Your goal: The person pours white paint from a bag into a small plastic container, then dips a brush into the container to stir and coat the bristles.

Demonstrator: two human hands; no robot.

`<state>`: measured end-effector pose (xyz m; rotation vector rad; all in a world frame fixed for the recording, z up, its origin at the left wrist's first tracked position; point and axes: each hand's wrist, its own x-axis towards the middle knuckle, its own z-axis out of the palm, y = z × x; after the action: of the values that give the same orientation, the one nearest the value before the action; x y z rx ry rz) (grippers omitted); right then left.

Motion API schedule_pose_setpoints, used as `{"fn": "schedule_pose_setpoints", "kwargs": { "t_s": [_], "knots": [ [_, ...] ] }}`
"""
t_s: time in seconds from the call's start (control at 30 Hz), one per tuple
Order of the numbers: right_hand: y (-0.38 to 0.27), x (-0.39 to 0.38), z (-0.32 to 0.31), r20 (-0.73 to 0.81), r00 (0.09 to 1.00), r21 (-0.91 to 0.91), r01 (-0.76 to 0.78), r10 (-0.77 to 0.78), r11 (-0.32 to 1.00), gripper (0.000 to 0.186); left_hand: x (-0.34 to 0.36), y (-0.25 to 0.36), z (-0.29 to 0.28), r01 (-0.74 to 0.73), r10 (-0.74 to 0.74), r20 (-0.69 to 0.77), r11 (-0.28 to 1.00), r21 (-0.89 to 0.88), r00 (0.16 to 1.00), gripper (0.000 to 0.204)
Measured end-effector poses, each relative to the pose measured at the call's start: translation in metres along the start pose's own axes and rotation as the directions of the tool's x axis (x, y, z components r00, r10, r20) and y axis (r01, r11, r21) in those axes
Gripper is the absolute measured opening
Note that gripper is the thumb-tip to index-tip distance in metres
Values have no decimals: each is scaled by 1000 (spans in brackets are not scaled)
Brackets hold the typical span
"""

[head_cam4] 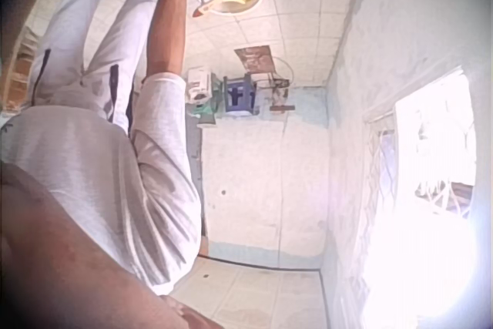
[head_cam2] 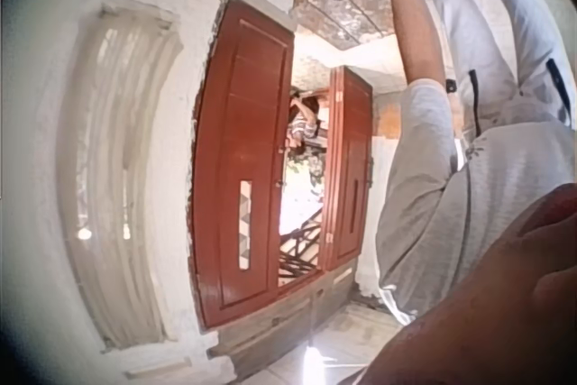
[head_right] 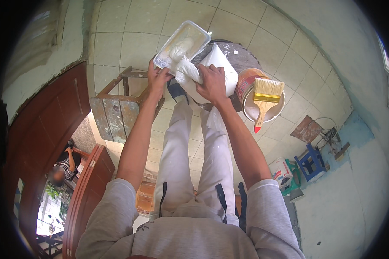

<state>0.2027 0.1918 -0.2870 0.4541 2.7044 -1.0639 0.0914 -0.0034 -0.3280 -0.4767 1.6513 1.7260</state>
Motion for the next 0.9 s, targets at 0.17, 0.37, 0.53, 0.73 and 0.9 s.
{"fn": "schedule_pose_setpoints", "kwargs": {
  "t_s": [0.17,0.37,0.53,0.73,0.9],
  "knots": [
    [2,-1,-2,-16,1000,2,11,-10,1000,56,0,-6,-1,-12,11,-29,1000,-24,1000,65],
    [4,-6,-2,-11,1000,14,1,-1,1000,60,-5,-2,6,9,-9,-67,1000,-9,998,64],
    [3,-8,-1,-24,1000,63,-13,15,998,61,-4,-4,3,-5,2,-59,999,-38,998,65],
    [6,-13,-1,-69,998,135,5,4,991,64,1,-7,0,-8,6,-30,997,-83,1000,65],
    [9,-18,0,-88,996,167,1,14,986,67,3,-1,7,-2,-1,-41,997,-76,999,61]
  ]
}}
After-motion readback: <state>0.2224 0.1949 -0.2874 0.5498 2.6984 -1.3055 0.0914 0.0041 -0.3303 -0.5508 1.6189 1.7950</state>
